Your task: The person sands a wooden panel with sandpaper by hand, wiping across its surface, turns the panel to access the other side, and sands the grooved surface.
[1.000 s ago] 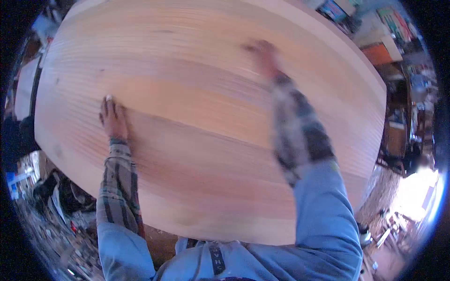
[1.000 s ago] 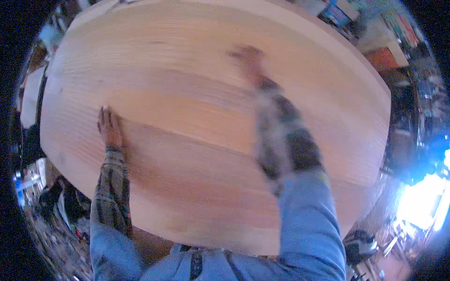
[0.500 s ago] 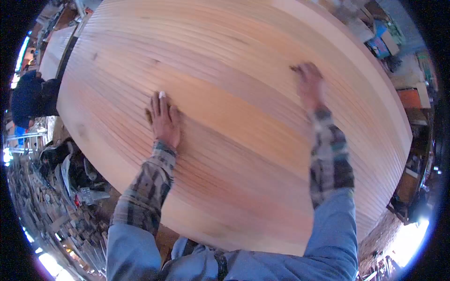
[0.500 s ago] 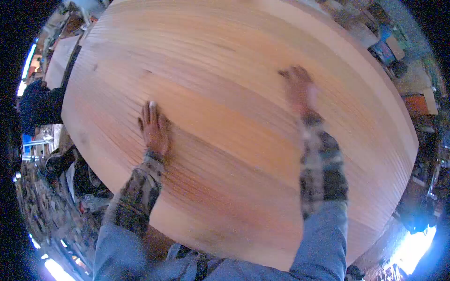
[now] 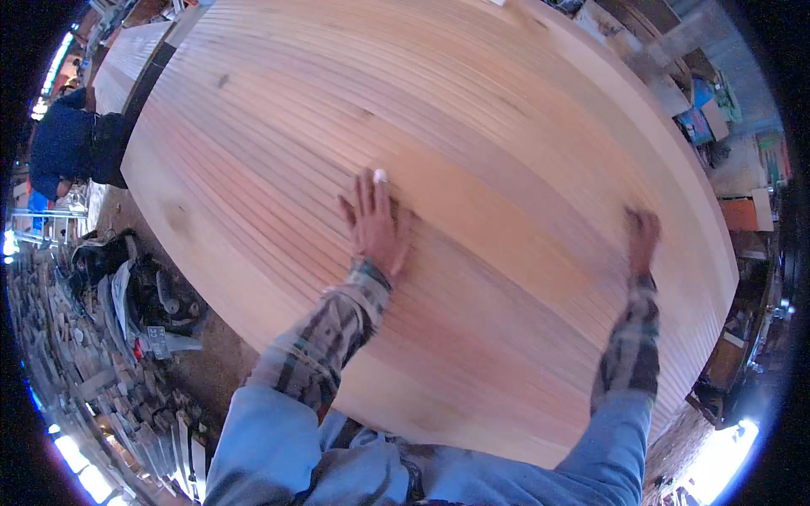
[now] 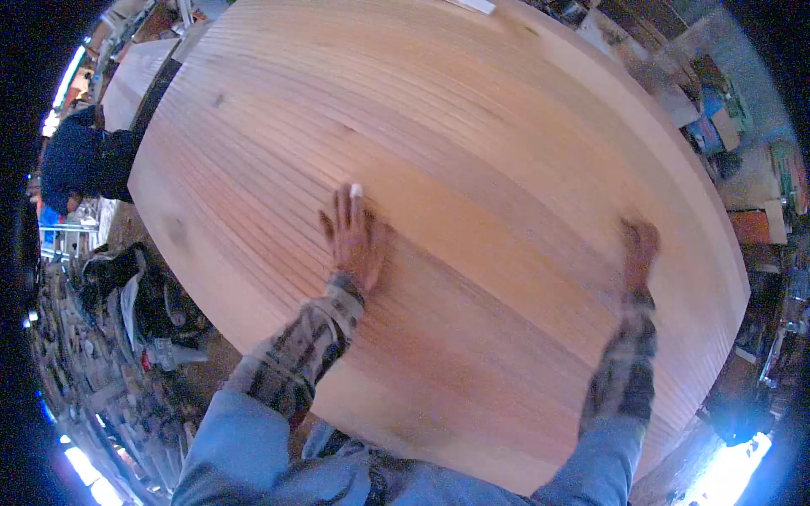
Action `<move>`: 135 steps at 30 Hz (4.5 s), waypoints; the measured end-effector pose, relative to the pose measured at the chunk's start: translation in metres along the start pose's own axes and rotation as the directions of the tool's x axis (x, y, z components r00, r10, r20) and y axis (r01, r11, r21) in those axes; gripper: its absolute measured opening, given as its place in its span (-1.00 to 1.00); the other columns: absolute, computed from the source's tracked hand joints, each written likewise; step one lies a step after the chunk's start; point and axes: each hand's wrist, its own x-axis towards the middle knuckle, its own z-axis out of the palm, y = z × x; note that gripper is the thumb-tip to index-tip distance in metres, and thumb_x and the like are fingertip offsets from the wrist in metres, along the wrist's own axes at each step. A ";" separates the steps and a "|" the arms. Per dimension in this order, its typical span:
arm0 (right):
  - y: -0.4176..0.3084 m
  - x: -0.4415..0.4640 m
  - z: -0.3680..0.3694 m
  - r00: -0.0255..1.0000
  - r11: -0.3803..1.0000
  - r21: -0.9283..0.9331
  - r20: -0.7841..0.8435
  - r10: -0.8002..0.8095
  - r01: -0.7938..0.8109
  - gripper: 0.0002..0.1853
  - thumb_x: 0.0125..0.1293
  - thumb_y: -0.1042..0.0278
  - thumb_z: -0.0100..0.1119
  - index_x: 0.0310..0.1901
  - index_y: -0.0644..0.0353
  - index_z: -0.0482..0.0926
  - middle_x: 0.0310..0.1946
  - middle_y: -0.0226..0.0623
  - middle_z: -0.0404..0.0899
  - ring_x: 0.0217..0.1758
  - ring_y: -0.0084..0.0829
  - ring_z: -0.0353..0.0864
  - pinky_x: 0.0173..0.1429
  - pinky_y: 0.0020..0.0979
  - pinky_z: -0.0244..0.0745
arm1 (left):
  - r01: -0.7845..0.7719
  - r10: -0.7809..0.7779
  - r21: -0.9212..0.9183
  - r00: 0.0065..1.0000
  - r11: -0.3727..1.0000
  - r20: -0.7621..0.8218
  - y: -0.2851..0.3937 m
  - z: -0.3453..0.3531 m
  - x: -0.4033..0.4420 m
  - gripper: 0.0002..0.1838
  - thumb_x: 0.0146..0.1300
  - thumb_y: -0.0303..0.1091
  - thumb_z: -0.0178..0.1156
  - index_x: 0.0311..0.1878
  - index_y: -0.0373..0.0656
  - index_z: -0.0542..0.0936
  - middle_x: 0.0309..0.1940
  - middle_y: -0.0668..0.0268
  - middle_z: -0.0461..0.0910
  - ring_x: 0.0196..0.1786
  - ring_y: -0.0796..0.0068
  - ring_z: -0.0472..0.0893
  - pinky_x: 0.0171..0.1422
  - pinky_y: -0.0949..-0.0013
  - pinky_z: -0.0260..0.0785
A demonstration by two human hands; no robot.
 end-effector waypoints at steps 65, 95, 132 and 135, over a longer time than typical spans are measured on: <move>-0.439 0.352 0.240 0.974 0.972 0.053 -0.030 -0.227 0.228 -0.71 0.26 0.38 0.03 -0.05 0.01 0.67 -0.14 -0.25 0.63 0.00 -0.12 0.59 0.12 -0.15 0.50 | -0.112 0.120 0.121 0.991 0.986 -0.063 -0.327 -0.062 0.234 -0.39 0.53 -0.03 -0.14 0.51 -0.15 0.16 0.54 0.19 0.11 0.59 0.26 0.02 0.64 0.04 -0.36; -0.278 0.368 0.243 0.929 0.953 -0.131 -0.224 -0.296 0.272 -0.62 0.18 0.53 -0.04 0.01 0.08 0.61 -0.04 -0.16 0.59 0.15 -0.06 0.50 0.30 -0.11 0.35 | -0.126 0.127 0.036 0.992 0.991 -0.007 -0.316 -0.072 0.235 -0.40 0.53 -0.09 -0.15 0.51 -0.20 0.13 0.52 0.13 0.12 0.58 0.19 0.04 0.63 0.02 -0.37; -0.307 0.363 0.194 0.987 0.987 0.113 -0.128 -0.100 0.115 -0.76 0.22 0.50 0.08 -0.11 0.17 0.65 -0.12 -0.10 0.62 0.07 -0.03 0.54 0.23 -0.16 0.40 | -0.087 0.080 0.122 0.995 0.989 0.064 -0.317 -0.076 0.240 -0.34 0.50 -0.08 -0.10 0.52 -0.25 0.08 0.54 0.01 0.02 0.61 0.10 -0.07 0.63 -0.07 -0.46; -0.411 0.448 0.270 0.917 0.943 0.023 -0.239 -0.319 0.333 -0.72 0.18 0.51 0.04 -0.08 0.16 0.64 -0.09 -0.08 0.61 0.10 0.00 0.54 0.24 -0.14 0.42 | -0.138 0.135 0.045 0.988 0.989 0.077 -0.314 -0.081 0.239 -0.25 0.45 -0.07 0.00 0.52 -0.30 0.02 0.54 -0.04 0.00 0.61 0.01 -0.09 0.61 -0.14 -0.47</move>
